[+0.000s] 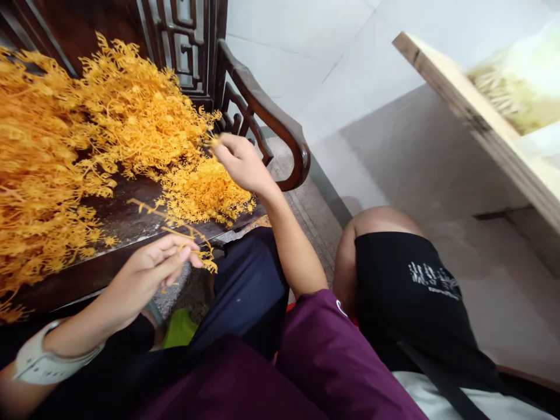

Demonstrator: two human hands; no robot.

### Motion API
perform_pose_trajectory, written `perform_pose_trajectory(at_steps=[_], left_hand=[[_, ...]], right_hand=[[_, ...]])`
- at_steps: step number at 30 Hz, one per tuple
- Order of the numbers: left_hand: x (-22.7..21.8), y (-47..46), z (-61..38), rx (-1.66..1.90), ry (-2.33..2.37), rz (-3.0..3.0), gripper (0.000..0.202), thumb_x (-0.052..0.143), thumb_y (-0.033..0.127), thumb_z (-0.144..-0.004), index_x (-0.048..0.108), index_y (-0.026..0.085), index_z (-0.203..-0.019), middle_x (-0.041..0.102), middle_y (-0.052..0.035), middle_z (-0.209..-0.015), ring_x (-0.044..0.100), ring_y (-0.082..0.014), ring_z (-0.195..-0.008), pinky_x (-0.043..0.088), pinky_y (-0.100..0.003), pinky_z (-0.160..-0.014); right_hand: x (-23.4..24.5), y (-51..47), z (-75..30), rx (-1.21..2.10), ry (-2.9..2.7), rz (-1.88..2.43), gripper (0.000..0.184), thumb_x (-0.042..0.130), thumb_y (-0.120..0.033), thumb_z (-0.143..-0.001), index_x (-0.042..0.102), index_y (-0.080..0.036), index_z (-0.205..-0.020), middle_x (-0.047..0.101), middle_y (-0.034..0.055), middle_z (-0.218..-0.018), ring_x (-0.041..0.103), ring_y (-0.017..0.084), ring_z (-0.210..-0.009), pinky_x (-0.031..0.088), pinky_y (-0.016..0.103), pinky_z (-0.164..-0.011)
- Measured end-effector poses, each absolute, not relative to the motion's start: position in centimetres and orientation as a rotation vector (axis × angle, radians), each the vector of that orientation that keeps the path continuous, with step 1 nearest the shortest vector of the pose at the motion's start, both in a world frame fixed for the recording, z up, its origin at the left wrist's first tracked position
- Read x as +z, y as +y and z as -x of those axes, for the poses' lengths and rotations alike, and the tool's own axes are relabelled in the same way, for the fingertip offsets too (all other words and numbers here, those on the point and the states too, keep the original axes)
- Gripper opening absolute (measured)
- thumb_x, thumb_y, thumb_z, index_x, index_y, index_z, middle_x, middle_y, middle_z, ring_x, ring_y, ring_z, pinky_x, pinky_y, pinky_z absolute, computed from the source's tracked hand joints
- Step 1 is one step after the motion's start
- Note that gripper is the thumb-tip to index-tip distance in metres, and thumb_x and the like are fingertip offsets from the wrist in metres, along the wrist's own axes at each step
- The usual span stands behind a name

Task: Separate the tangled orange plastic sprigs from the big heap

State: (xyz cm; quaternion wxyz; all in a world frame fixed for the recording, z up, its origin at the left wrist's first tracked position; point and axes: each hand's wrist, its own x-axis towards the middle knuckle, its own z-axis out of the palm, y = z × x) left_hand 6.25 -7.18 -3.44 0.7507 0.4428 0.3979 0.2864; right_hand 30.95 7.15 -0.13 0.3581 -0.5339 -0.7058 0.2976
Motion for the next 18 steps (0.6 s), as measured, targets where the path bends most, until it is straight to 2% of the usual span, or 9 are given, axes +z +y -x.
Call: perform_pose_trajectory(at_steps=[1,4,8,14,16,18], left_hand=[[-3.3,-6.7,-5.6,0.657,0.919,-1.037,0.032,0.077,0.050,-0.104,0.078,0.018,-0.107,0.080,-0.0059,-0.094,0.046,-0.0077,-0.057,0.039,-0.022,-0.054],[-2.4,-5.5,-4.1,0.773,1.020,-1.037,0.027,0.078,0.046,-0.104,0.079,0.019,-0.107,0.081,-0.0045,-0.095,0.043,-0.0066,-0.056,0.038,-0.021,-0.055],[-0.6,-4.1,-2.7,0.852,1.054,-0.858,0.019,0.084,0.037,-0.096,0.081,0.019,-0.101,0.079,-0.0038,-0.093,0.041,-0.0050,-0.054,0.033,-0.019,-0.049],[0.7,-2.5,-1.8,0.979,1.080,-0.711,0.006,0.081,0.021,-0.093,0.080,0.017,-0.097,0.081,-0.0062,-0.095,0.037,-0.0047,-0.052,0.032,-0.018,-0.046],[0.7,-2.3,-1.6,1.003,1.040,-0.674,0.008,0.080,0.024,-0.092,0.080,0.017,-0.097,0.080,-0.0060,-0.090,0.037,-0.0051,-0.051,0.030,-0.019,-0.045],[0.8,-2.1,-1.2,1.008,0.992,-0.639,0.016,0.080,0.034,-0.096,0.079,0.018,-0.093,0.079,-0.0055,-0.086,0.034,-0.0053,-0.050,0.028,-0.021,-0.043]], right_hand=[[-0.3,7.8,-33.0,0.623,-1.941,1.595,0.039,0.052,-0.016,-0.106,0.037,-0.023,-0.071,0.043,-0.0028,-0.071,0.038,0.012,-0.069,0.029,0.030,-0.066],[-1.7,8.5,-36.7,0.662,-2.202,1.943,0.035,0.055,-0.006,-0.095,0.043,-0.022,-0.066,0.048,-0.0021,-0.065,0.039,0.013,-0.066,0.028,0.033,-0.066],[-3.7,8.6,-36.8,0.775,-2.319,1.982,0.028,0.059,-0.006,-0.092,0.056,-0.019,-0.067,0.060,0.0001,-0.065,0.047,0.014,-0.066,0.032,0.032,-0.069],[-4.6,9.3,-35.8,0.752,-2.340,1.969,0.022,0.063,-0.008,-0.091,0.062,-0.016,-0.070,0.064,0.0027,-0.069,0.053,0.014,-0.069,0.036,0.032,-0.073],[-4.5,9.2,-36.0,0.683,-2.304,1.954,0.019,0.062,-0.009,-0.091,0.063,-0.016,-0.073,0.064,0.0034,-0.073,0.052,0.015,-0.070,0.035,0.033,-0.073],[-4.2,8.6,-35.8,0.572,-2.210,1.899,0.018,0.063,-0.011,-0.092,0.063,-0.017,-0.075,0.060,0.0016,-0.070,0.048,0.015,-0.068,0.033,0.034,-0.071]])
